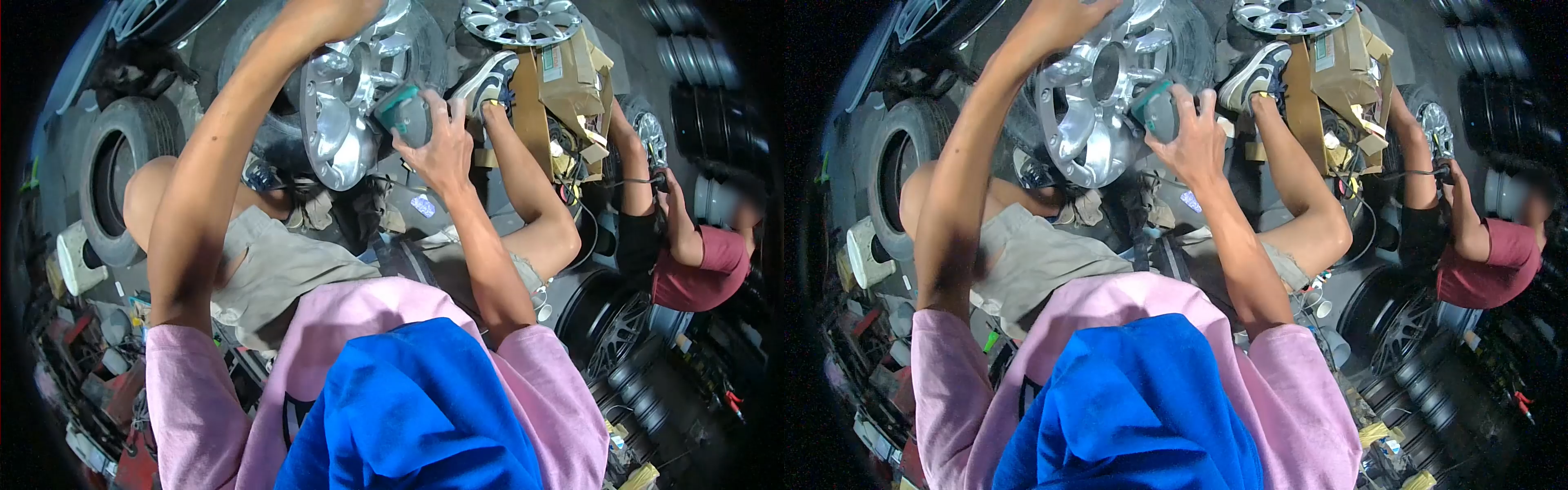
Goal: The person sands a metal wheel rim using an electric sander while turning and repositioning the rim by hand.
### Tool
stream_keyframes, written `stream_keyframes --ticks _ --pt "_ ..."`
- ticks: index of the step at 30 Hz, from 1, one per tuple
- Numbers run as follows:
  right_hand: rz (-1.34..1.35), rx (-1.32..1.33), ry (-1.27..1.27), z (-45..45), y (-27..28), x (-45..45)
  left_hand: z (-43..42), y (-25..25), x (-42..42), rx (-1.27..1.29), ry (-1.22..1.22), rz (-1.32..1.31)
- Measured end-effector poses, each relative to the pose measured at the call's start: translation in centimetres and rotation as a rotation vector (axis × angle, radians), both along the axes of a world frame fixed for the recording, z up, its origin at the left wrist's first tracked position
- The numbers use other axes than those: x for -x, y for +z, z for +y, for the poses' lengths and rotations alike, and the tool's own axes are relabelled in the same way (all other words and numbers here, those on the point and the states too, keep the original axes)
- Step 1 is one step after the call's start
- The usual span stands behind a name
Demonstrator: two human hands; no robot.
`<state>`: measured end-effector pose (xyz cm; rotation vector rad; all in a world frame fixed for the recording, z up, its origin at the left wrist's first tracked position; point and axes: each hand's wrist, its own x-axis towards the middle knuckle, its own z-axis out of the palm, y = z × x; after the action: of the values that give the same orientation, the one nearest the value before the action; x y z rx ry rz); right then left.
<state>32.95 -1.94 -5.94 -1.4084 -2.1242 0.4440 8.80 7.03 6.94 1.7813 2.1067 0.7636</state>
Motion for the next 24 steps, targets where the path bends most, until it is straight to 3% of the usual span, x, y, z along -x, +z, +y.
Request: stream_keyframes --ticks 14,16,20,24 --pt "-0.005 -0.027 -0.129 -2.4 -0.7 1.4 -0.2 0.7 -0.2 0.107 0.008 -0.023" --pt "-0.005 -0.037 -0.134 -2.6 -0.5 1.7 0.3 -0.1 -0.5 -0.001 0.018 0.011" --pt "0.018 -0.090 -0.147 -2.1 0.0 2.7 1.1 0.4 -0.4 0.122 0.000 0.018" --pt "-0.002 -0.049 -0.154 -2.8 -0.2 2.6 1.3 -0.7 0.3 0.034 0.040 0.004"
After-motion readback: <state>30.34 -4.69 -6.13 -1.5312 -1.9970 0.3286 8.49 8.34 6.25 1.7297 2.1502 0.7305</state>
